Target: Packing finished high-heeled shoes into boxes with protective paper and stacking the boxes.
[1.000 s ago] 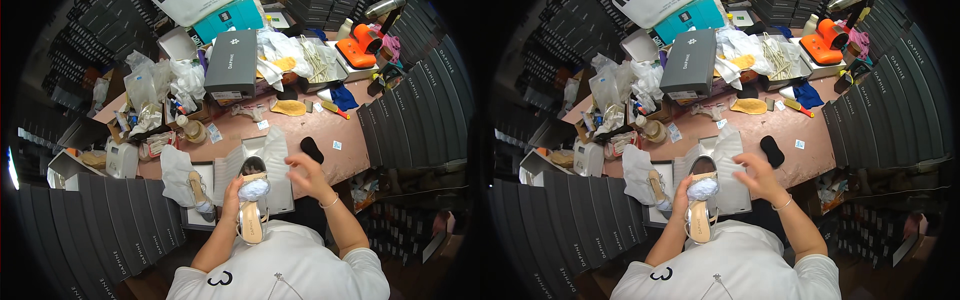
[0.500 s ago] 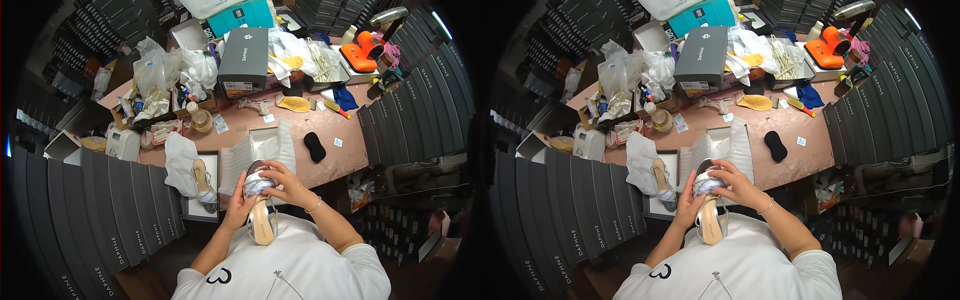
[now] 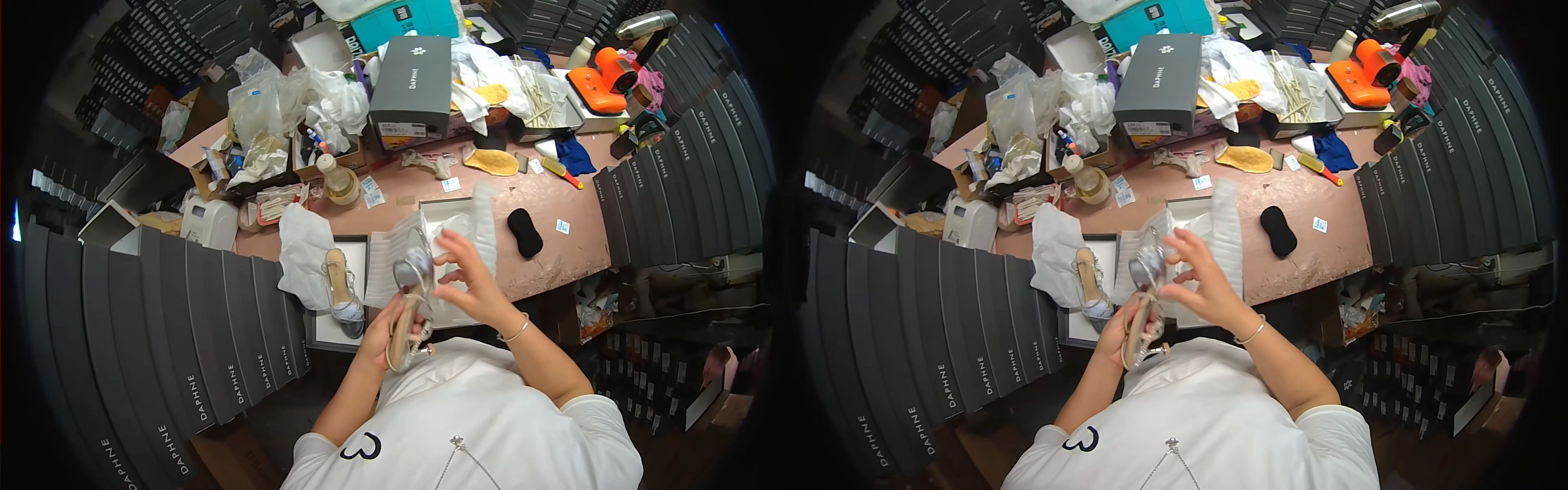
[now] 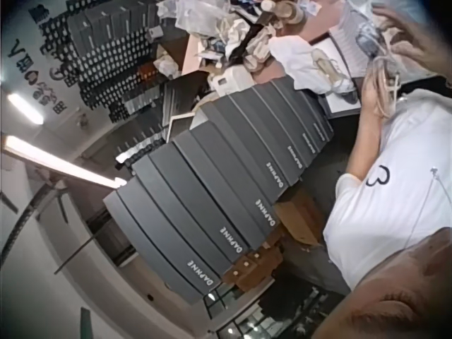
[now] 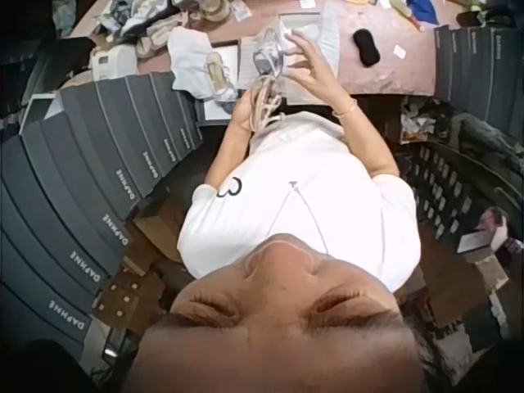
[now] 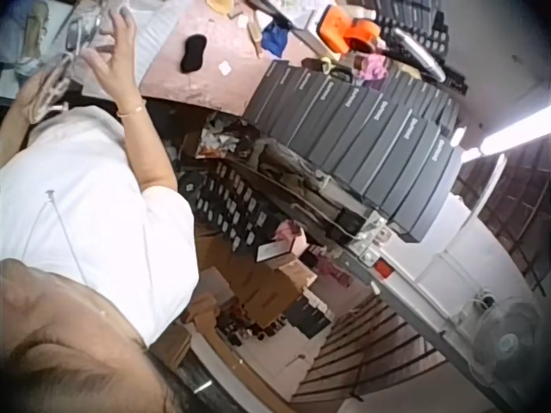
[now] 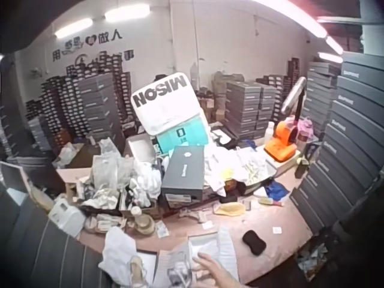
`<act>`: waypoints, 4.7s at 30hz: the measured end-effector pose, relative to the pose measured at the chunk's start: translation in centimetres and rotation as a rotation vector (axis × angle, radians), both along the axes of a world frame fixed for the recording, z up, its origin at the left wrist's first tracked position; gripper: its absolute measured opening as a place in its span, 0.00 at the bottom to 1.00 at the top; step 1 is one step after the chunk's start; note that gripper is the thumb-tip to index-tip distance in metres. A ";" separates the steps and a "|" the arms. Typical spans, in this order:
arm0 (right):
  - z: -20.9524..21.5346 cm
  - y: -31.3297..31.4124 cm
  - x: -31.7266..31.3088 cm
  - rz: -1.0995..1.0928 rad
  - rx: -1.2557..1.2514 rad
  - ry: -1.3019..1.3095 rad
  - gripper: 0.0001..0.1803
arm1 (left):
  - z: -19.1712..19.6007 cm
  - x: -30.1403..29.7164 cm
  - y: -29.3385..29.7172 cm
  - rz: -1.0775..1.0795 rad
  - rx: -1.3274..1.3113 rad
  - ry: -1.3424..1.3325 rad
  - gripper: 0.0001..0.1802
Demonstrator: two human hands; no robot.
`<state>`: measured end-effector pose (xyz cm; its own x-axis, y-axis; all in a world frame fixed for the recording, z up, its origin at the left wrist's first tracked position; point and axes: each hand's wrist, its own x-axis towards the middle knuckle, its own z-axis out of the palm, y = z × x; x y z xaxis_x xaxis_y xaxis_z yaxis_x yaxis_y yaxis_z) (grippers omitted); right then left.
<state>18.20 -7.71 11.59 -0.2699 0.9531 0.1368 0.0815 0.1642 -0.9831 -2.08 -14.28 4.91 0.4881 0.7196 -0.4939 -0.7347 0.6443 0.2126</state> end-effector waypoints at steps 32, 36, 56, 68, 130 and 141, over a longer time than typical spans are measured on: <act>0.3 -2.8 0.1 0.227 -0.357 0.181 0.05 | 2.1 -0.5 0.9 0.124 0.432 0.434 0.42; 0.6 -2.9 0.1 0.265 -0.487 0.425 0.05 | 2.7 0.9 2.1 0.075 0.366 0.432 0.43; 1.3 -1.2 1.6 -0.115 -0.558 0.966 0.02 | 4.3 1.3 4.4 0.323 0.233 -0.280 0.19; 0.3 -1.7 2.4 -0.124 -0.522 0.926 0.04 | 5.4 2.9 4.0 0.535 0.777 0.838 0.30; -6.6 5.6 7.2 -0.205 0.406 -0.515 0.23 | 4.2 2.1 6.7 -0.111 0.303 0.444 0.17; -19.2 12.2 20.3 -0.499 -0.018 -1.094 0.28 | 2.8 4.2 10.0 0.134 0.094 0.330 0.16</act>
